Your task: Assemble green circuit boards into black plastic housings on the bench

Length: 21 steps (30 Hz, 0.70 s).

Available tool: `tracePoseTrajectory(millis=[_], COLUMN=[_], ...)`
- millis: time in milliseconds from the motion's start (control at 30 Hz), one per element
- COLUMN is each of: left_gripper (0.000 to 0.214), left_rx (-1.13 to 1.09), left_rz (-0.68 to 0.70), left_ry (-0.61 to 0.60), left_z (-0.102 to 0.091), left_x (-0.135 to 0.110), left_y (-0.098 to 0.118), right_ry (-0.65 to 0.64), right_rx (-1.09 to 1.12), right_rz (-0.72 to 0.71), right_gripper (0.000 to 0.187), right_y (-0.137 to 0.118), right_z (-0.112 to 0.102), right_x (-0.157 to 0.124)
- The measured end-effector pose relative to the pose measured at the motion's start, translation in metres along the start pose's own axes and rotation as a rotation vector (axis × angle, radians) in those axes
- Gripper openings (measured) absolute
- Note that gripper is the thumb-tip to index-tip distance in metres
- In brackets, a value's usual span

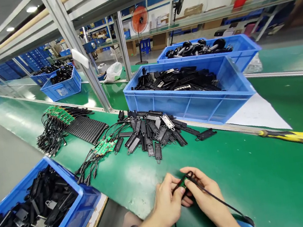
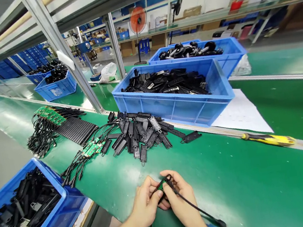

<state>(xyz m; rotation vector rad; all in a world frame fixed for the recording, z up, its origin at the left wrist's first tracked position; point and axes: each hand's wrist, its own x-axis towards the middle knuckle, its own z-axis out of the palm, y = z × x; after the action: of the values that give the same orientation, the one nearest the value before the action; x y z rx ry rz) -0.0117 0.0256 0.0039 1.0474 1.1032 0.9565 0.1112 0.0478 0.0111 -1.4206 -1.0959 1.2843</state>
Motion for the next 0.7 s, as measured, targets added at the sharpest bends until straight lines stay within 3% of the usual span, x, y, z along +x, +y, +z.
tracePoseTrajectory(millis=[167, 267, 333, 400, 567, 633, 700], left_gripper=[0.020, 0.018, 0.019, 0.017, 0.014, 0.016, 0.018], left_rx=[0.071, 0.318, 0.523, 0.696, 0.989, 1.015, 0.996], left_rz=[0.028, 0.046, 0.023, 0.026, 0.159, 0.161, 0.145], left_ry=[0.008, 0.032, -0.015, -0.069, -0.094, -0.111, -0.126], left_z=[-0.022, -0.050, -0.066, -0.076, -0.079, -0.079, -0.080], left_x=[0.003, 0.008, 0.011, 0.013, 0.019, 0.021, 0.024], left_y=[0.019, 0.040, 0.051, 0.057, 0.051, 0.045, 0.041], right_ry=[-0.090, -0.378, -0.503, -0.461, -0.237, -0.255, -0.307], right_rx=[0.029, 0.131, 0.156, 0.029, -0.617, -0.762, -0.817], right_rz=[0.041, 0.208, 0.242, 0.081, -0.671, -0.816, -0.842], right_gripper=[0.050, 0.044, 0.048, 0.046, 0.020, 0.019, 0.020], right_y=[-0.013, -0.021, -0.021, -0.014, 0.008, 0.012, 0.012], right_z=[-0.006, -0.011, -0.015, -0.020, -0.029, -0.030, -0.031], right_x=[-0.002, -0.010, -0.014, -0.014, 0.000, 0.006, 0.010])
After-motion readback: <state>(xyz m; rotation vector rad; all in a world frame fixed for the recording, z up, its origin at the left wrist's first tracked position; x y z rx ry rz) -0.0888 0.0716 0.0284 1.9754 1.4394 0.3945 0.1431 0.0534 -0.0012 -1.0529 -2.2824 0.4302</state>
